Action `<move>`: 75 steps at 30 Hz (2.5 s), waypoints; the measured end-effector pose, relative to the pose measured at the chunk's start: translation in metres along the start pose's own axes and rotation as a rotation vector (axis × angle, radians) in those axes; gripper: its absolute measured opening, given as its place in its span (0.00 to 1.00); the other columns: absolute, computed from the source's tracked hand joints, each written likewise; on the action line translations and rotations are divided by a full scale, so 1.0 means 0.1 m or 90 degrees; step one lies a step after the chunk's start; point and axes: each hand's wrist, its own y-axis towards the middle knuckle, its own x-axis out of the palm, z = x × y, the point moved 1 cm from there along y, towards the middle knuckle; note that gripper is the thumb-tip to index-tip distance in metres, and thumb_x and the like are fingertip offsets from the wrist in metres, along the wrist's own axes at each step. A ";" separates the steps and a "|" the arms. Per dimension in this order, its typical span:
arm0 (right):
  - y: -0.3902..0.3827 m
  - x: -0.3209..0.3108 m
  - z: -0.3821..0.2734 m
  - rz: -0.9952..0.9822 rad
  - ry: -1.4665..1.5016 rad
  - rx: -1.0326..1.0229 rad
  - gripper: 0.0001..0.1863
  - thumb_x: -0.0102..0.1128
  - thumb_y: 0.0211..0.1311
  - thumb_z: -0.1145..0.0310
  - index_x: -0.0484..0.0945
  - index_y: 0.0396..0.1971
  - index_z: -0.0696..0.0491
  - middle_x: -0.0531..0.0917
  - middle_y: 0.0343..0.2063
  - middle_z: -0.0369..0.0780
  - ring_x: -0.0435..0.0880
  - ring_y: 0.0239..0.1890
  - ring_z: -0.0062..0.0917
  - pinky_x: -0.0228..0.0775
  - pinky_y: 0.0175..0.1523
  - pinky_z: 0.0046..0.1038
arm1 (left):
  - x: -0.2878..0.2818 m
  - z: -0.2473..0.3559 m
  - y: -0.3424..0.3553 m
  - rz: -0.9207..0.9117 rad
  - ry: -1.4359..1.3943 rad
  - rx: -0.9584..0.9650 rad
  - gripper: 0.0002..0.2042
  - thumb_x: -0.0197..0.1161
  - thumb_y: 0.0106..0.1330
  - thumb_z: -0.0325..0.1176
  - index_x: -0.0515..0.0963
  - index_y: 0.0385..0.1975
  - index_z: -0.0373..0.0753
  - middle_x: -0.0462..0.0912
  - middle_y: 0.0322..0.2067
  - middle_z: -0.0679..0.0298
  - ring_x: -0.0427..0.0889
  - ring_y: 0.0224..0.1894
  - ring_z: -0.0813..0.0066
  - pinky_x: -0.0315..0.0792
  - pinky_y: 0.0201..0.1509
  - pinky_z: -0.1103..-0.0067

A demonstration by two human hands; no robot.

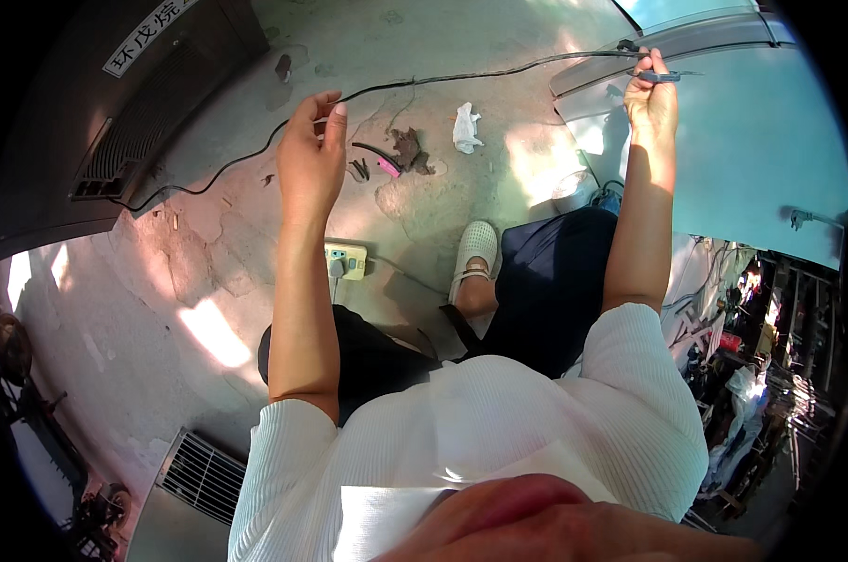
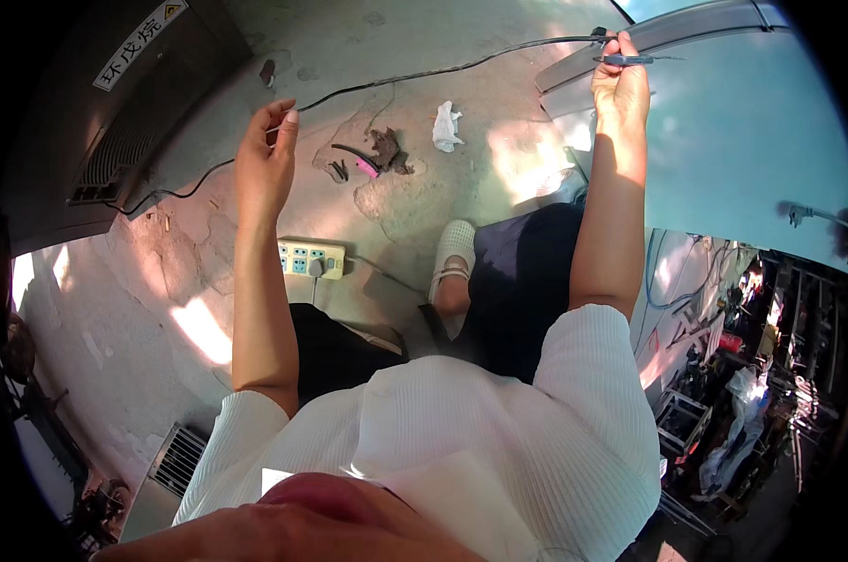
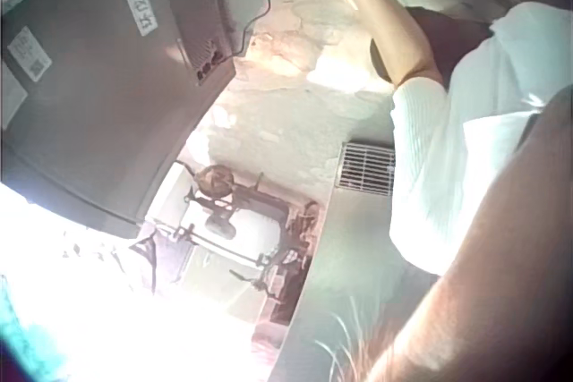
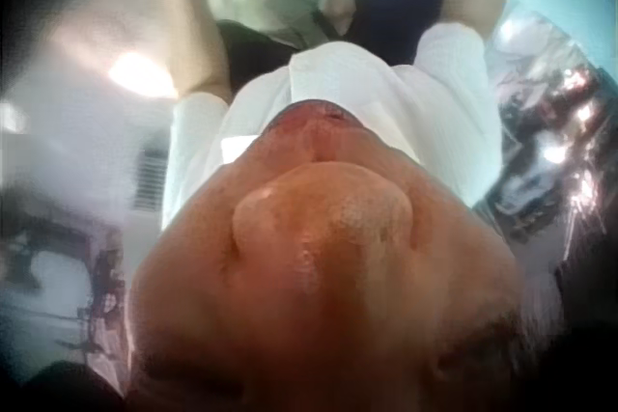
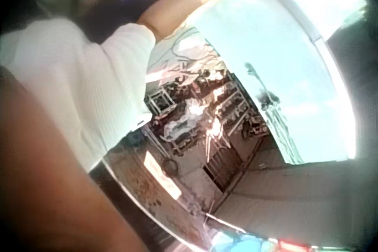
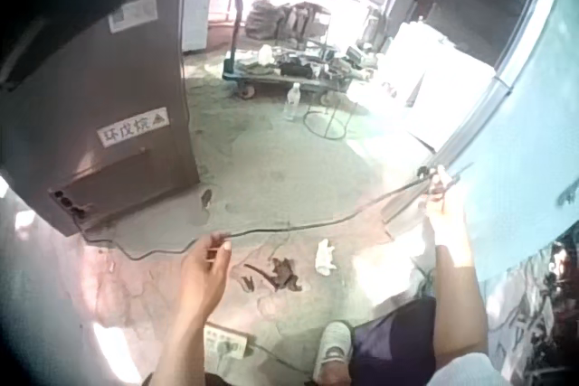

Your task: The person works on the back of a refrigerator by removing a component, cutting a wire with scissors, and applying yellow tape to the connection.

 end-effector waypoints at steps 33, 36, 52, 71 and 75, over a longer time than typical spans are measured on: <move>-0.51 -0.14 -0.40 0.096 -0.405 -0.149 0.14 0.69 0.53 0.67 0.75 0.33 0.59 0.81 0.30 0.39 0.76 0.24 0.11 0.62 0.23 0.11 | 0.62 -0.44 0.07 -0.144 0.128 0.132 0.12 0.52 0.60 0.27 0.80 0.41 0.42 0.80 0.40 0.53 0.76 0.46 0.56 0.69 0.52 0.69; -0.50 -0.20 -0.42 0.088 -0.426 -0.172 0.14 0.69 0.53 0.67 0.75 0.33 0.58 0.82 0.31 0.40 0.76 0.24 0.11 0.63 0.25 0.11 | 0.65 -0.43 0.04 -0.164 0.169 0.119 0.12 0.53 0.61 0.28 0.80 0.43 0.44 0.79 0.43 0.54 0.77 0.46 0.60 0.70 0.51 0.72; -0.63 -0.12 -0.32 -0.047 -0.497 -0.210 0.10 0.66 0.55 0.67 0.75 0.32 0.55 0.83 0.27 0.37 0.75 0.25 0.12 0.64 0.30 0.13 | 0.78 -0.39 -0.24 -0.252 0.161 0.221 0.15 0.53 0.64 0.28 0.74 0.51 0.41 0.77 0.49 0.55 0.75 0.51 0.56 0.67 0.56 0.70; -0.74 0.03 -0.30 -0.217 -0.480 -0.272 0.07 0.62 0.59 0.68 0.76 0.33 0.54 0.82 0.29 0.37 0.74 0.26 0.13 0.65 0.32 0.14 | 0.86 -0.51 -0.40 -0.247 0.206 0.205 0.20 0.51 0.66 0.29 0.68 0.59 0.49 0.69 0.58 0.58 0.66 0.60 0.55 0.55 0.65 0.62; -0.74 0.02 -0.30 -0.211 -0.435 -0.261 0.08 0.62 0.58 0.67 0.76 0.34 0.54 0.83 0.29 0.37 0.74 0.26 0.11 0.62 0.29 0.10 | 0.85 -0.49 -0.38 -0.224 0.209 0.231 0.20 0.52 0.65 0.28 0.69 0.58 0.48 0.70 0.57 0.56 0.68 0.59 0.54 0.60 0.63 0.66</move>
